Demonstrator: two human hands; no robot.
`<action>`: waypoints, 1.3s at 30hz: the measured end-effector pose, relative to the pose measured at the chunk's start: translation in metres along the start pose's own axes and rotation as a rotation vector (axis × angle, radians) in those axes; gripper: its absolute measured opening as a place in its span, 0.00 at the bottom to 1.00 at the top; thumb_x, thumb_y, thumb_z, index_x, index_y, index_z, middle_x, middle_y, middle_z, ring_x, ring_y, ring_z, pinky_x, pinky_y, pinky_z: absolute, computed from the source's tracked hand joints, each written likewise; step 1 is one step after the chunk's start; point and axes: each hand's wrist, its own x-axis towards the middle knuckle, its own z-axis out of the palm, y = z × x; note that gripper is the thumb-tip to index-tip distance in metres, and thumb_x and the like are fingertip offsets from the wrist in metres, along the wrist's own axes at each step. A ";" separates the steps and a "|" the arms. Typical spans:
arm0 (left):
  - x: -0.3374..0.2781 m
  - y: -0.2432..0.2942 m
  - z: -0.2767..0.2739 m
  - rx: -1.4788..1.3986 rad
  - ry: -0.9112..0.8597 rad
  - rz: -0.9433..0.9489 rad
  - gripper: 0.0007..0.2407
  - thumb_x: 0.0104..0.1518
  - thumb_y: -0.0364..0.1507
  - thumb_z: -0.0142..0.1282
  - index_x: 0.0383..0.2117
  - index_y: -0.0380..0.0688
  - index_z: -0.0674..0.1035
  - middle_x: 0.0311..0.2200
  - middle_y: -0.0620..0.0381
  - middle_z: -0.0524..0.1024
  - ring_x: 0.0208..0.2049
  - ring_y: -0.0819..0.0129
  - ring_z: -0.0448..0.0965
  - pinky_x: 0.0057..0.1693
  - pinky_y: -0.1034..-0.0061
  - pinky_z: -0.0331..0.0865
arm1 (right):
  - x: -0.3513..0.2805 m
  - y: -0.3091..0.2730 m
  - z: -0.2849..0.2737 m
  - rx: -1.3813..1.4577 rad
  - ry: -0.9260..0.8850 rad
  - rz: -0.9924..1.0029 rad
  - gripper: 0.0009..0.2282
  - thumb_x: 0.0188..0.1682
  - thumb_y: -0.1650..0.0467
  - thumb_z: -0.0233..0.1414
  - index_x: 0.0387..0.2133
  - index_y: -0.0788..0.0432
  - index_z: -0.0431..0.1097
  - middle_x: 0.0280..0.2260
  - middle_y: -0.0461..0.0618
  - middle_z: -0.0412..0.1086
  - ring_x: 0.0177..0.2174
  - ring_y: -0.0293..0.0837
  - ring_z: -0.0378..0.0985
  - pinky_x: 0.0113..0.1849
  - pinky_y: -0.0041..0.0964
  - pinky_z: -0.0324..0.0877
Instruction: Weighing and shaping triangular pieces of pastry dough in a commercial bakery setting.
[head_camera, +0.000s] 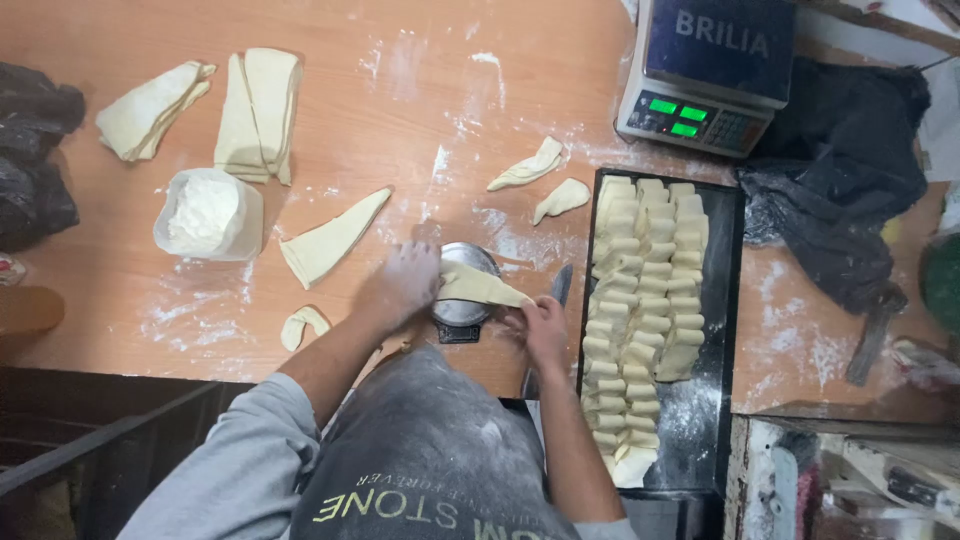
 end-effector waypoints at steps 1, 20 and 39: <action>0.003 0.000 0.000 0.009 0.000 0.002 0.20 0.63 0.33 0.49 0.59 0.35 0.68 0.59 0.40 0.70 0.60 0.48 0.69 0.65 0.58 0.60 | 0.001 0.009 -0.008 0.009 -0.001 -0.002 0.09 0.53 0.70 0.53 0.44 0.63 0.66 0.36 0.53 0.74 0.32 0.45 0.81 0.32 0.38 0.77; 0.064 0.278 0.127 -1.334 -0.531 0.102 0.18 0.60 0.31 0.51 0.56 0.41 0.71 0.55 0.50 0.71 0.55 0.67 0.73 0.60 0.74 0.68 | -0.094 -0.009 -0.216 0.696 0.091 -0.208 0.20 0.46 0.72 0.59 0.53 0.61 0.64 0.46 0.52 0.71 0.46 0.46 0.77 0.48 0.44 0.74; 0.099 0.327 0.135 -0.410 0.003 0.598 0.20 0.58 0.24 0.55 0.59 0.43 0.70 0.56 0.43 0.70 0.56 0.44 0.73 0.57 0.59 0.71 | -0.027 0.014 -0.299 -0.710 0.433 -0.278 0.23 0.46 0.69 0.62 0.54 0.56 0.64 0.53 0.57 0.62 0.49 0.59 0.70 0.46 0.52 0.72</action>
